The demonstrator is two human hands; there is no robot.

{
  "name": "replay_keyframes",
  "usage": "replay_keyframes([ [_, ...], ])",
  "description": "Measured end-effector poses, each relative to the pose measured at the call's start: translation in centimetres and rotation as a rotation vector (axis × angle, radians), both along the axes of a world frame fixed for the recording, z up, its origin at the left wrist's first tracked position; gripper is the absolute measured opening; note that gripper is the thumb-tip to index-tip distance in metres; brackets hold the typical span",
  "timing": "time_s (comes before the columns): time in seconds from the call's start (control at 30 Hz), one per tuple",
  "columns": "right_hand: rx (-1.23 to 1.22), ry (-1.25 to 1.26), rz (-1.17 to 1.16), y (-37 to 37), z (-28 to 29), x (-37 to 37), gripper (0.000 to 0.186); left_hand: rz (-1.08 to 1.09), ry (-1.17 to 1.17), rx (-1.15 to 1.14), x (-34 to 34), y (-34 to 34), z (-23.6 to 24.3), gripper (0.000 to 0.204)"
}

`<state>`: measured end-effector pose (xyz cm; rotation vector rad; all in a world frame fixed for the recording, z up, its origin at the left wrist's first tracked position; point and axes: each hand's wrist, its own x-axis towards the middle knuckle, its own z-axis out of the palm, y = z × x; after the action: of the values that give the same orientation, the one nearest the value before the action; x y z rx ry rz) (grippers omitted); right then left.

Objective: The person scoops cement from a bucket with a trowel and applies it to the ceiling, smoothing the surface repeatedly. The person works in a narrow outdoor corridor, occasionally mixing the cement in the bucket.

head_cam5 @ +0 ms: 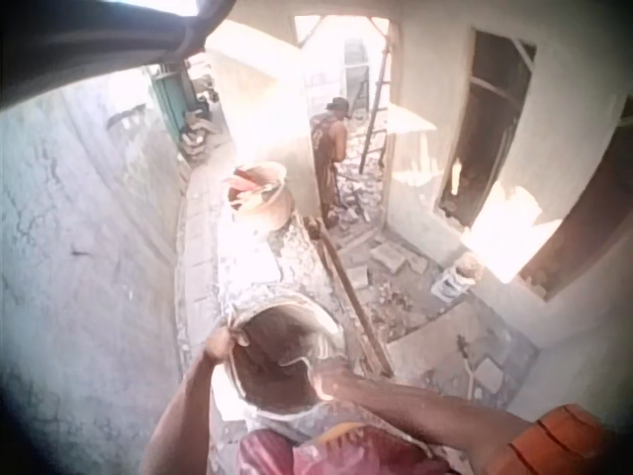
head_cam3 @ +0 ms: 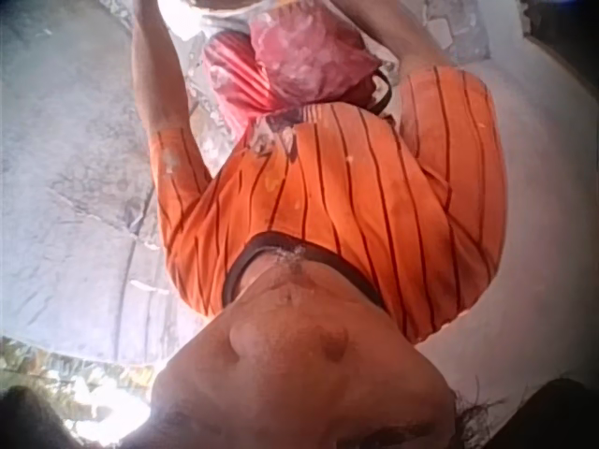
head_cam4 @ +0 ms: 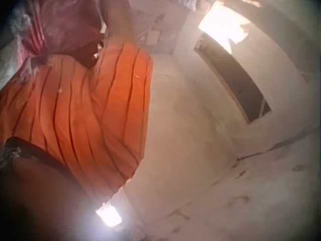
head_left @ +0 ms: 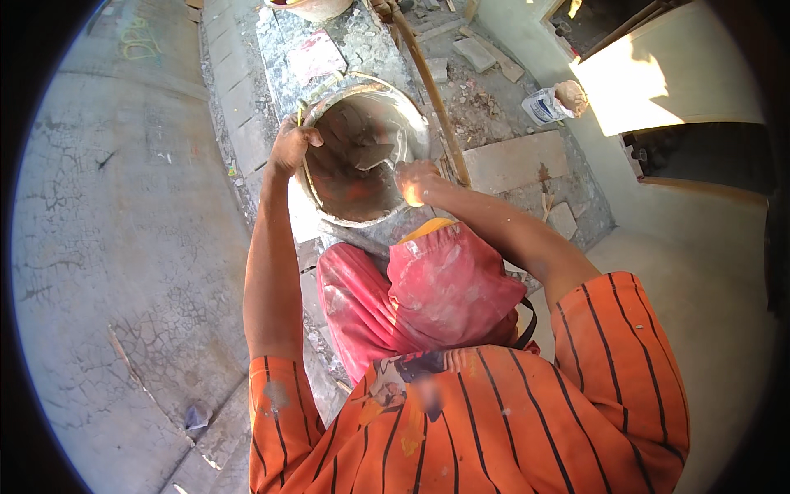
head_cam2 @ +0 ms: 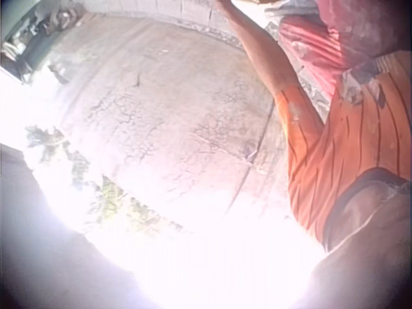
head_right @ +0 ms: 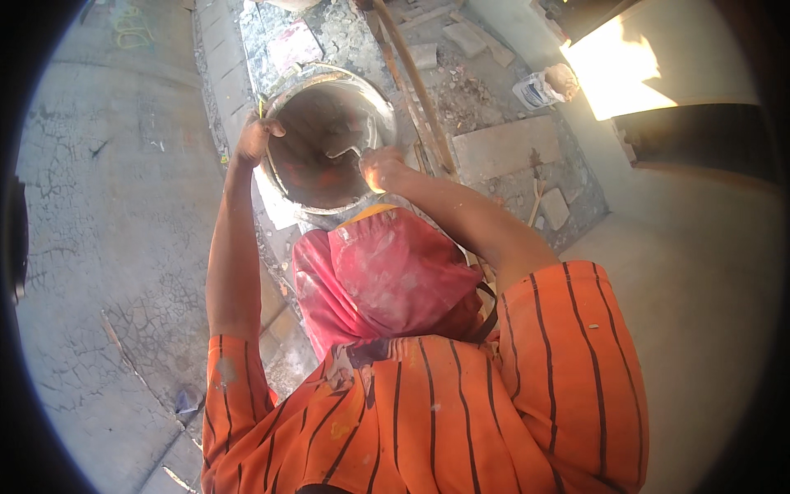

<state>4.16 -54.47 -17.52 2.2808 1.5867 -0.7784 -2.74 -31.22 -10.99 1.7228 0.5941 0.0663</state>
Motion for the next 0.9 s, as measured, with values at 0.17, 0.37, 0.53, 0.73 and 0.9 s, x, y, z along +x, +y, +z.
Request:
replay_keyframes([
  [0.17, 0.041, 0.028, -0.132, 4.7, 4.9, 1.6, 0.037, -0.051, 0.016, 0.08, 0.7, -0.3, 0.3, 0.014],
  [0.37, 0.02, 0.003, -0.019, 0.3, -0.7, -1.1, 0.037, 0.015, 0.034, -0.014, 0.5, -1.5, 2.1, 0.02],
  [0.53, 0.01, 0.081, -0.004, 3.9, 6.1, 0.5, 0.037, -0.072, 0.028, 0.083, 1.2, -1.4, 1.4, 0.015],
  [0.73, 0.019, 0.008, -0.134, 0.3, -2.5, -3.5, 0.033, -0.075, 0.049, 0.054, 1.8, -2.5, 3.0, 0.014],
  [0.9, 0.171, 0.071, -0.005, 3.0, 7.2, 1.5, 0.035, -0.092, 0.009, 0.14, 1.4, -0.7, 1.0, 0.015],
])
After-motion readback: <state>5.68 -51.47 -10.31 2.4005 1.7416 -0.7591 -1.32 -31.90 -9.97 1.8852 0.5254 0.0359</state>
